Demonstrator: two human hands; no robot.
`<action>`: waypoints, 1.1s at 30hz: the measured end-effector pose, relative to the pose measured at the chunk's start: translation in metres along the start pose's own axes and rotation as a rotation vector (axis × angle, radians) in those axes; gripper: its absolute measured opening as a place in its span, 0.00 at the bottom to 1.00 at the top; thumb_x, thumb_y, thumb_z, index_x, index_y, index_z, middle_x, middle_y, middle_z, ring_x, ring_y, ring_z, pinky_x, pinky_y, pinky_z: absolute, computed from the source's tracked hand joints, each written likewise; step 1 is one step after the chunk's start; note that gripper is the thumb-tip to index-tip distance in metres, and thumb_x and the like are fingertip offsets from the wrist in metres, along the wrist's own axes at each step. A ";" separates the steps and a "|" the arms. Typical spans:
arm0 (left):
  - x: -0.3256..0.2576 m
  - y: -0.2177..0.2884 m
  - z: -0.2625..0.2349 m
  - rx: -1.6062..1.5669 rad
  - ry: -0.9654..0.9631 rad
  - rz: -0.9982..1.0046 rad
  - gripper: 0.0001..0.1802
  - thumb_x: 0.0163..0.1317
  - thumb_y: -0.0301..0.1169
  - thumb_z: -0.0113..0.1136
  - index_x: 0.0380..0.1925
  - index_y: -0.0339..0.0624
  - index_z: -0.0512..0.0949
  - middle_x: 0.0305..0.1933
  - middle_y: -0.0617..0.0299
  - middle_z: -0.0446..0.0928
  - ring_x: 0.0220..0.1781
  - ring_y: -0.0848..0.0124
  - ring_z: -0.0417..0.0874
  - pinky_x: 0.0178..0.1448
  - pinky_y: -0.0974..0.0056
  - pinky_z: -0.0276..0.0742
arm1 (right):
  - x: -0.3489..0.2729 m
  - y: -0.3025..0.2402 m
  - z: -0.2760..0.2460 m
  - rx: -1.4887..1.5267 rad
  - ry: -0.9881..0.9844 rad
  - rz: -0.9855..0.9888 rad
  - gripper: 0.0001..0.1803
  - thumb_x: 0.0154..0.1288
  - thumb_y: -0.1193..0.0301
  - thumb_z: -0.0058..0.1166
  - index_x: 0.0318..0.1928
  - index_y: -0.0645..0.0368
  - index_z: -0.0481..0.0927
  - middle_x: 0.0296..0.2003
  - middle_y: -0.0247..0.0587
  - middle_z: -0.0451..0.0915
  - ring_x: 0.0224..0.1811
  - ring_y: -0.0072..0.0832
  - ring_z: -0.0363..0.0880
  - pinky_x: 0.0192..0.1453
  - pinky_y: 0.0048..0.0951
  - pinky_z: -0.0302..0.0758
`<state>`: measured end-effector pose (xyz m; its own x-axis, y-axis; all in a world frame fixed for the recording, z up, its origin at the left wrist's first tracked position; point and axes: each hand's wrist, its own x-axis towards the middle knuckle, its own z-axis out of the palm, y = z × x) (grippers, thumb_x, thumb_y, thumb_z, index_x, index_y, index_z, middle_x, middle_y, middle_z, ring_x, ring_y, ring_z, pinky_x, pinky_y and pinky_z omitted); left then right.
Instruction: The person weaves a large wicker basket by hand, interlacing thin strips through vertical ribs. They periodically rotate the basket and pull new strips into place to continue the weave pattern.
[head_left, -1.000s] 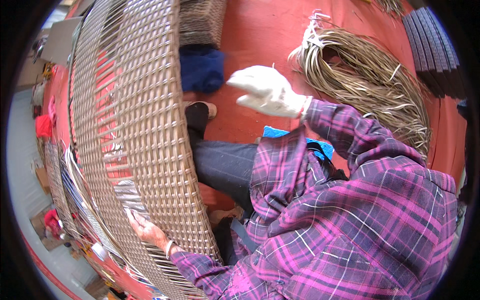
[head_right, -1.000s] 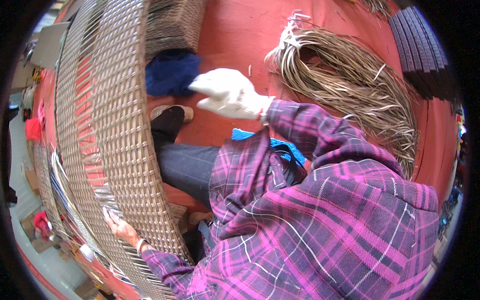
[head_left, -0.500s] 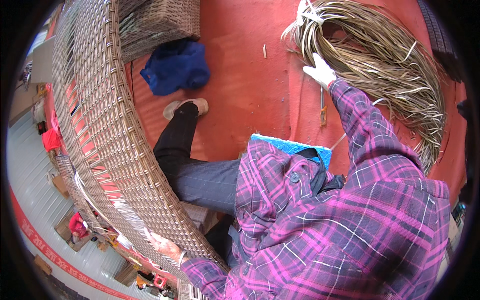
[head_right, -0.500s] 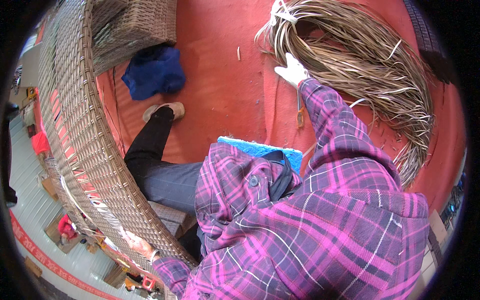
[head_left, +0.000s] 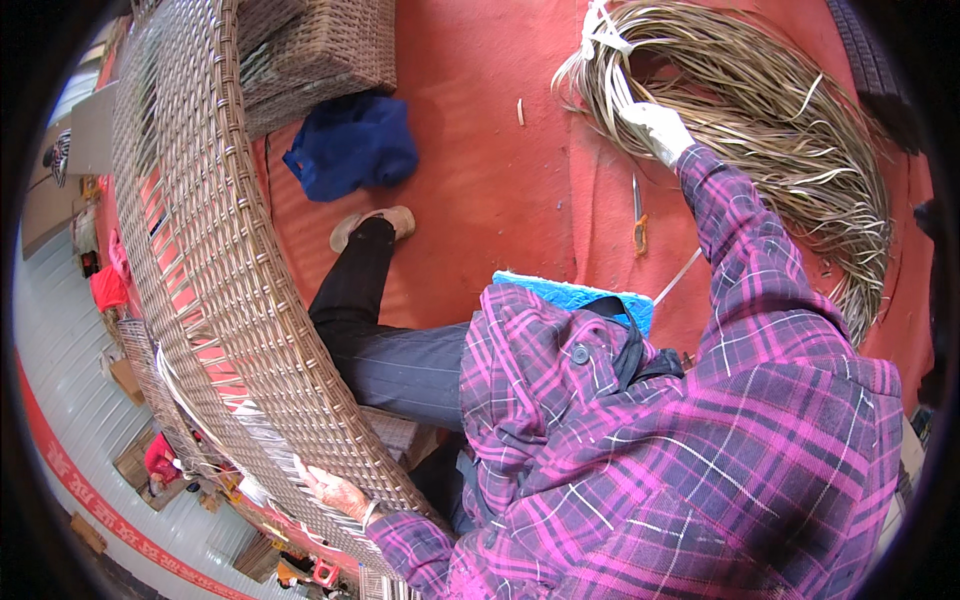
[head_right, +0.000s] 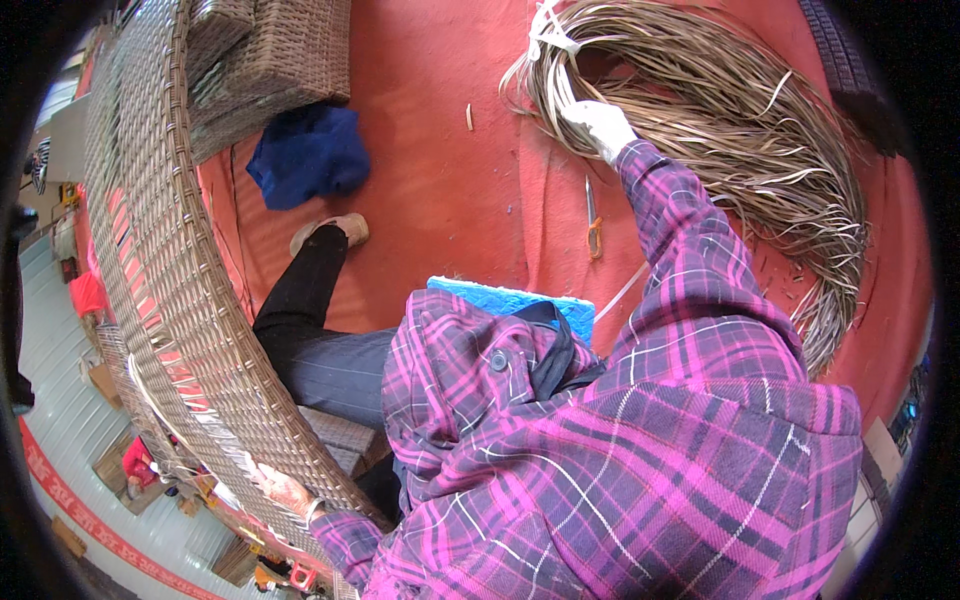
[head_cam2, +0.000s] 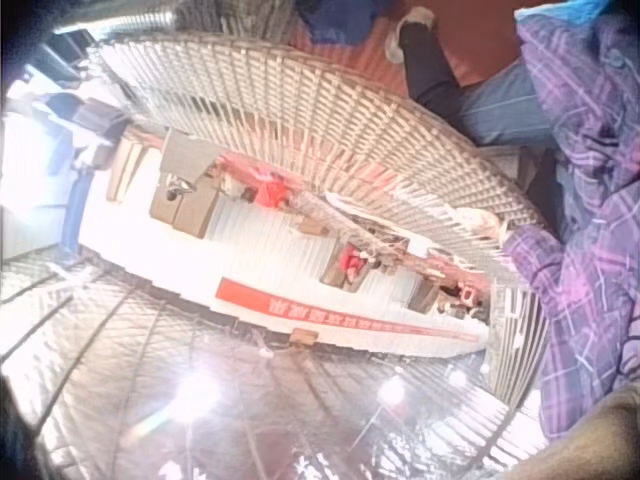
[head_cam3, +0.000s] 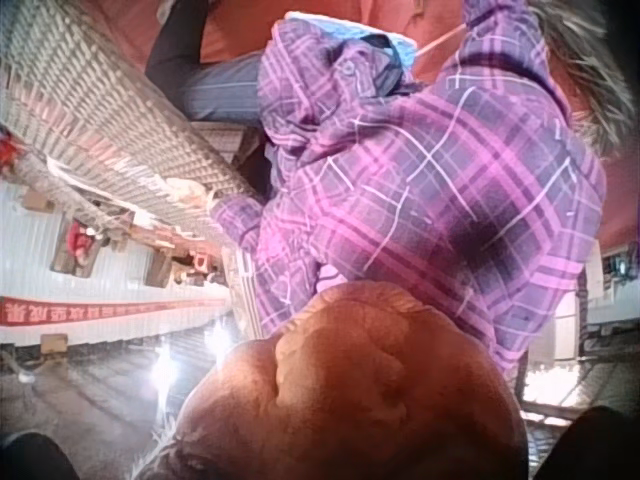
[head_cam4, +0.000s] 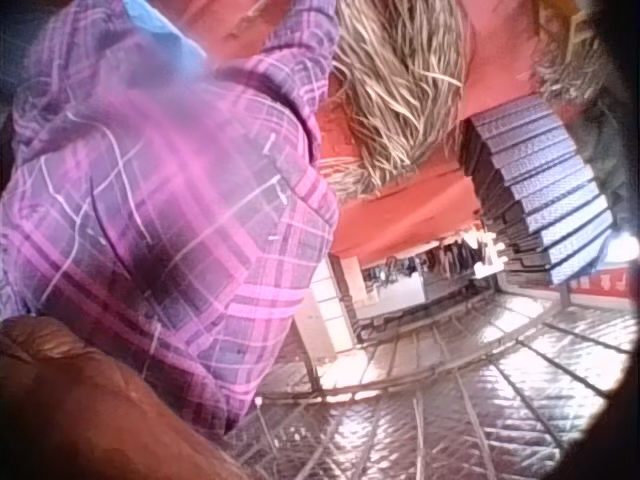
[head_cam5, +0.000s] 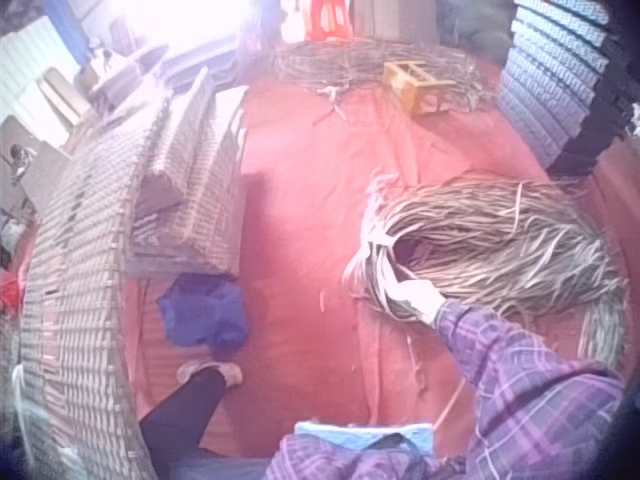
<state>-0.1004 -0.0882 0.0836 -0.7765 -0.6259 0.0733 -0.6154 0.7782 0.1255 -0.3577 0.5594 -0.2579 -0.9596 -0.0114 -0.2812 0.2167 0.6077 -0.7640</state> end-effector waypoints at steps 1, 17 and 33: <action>0.000 -0.001 0.003 -0.030 0.004 0.010 0.22 0.77 0.32 0.37 0.65 0.35 0.67 0.67 0.43 0.69 0.68 0.50 0.69 0.72 0.56 0.61 | 0.000 -0.002 -0.005 0.212 -0.006 0.108 0.10 0.68 0.69 0.55 0.44 0.60 0.84 0.40 0.36 0.85 0.41 0.24 0.82 0.47 0.25 0.77; -0.028 0.020 0.024 0.022 0.151 0.130 0.21 0.72 0.27 0.45 0.63 0.38 0.70 0.65 0.46 0.71 0.67 0.51 0.70 0.70 0.53 0.62 | -0.007 -0.026 -0.051 0.515 0.308 0.213 0.09 0.61 0.72 0.60 0.40 0.60 0.86 0.35 0.38 0.85 0.37 0.26 0.81 0.45 0.29 0.77; -0.077 0.104 0.039 -0.776 0.117 0.619 0.27 0.56 0.28 0.67 0.57 0.40 0.75 0.60 0.50 0.75 0.63 0.54 0.76 0.64 0.53 0.68 | -0.152 -0.394 0.049 0.150 -0.996 -0.248 0.14 0.66 0.70 0.54 0.50 0.63 0.79 0.36 0.30 0.78 0.33 0.16 0.71 0.36 0.20 0.70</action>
<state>-0.1105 0.0430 0.0521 -0.8866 -0.1553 0.4358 0.1842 0.7456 0.6404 -0.2885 0.2833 0.0571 -0.4117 -0.8153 -0.4071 0.1190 0.3948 -0.9110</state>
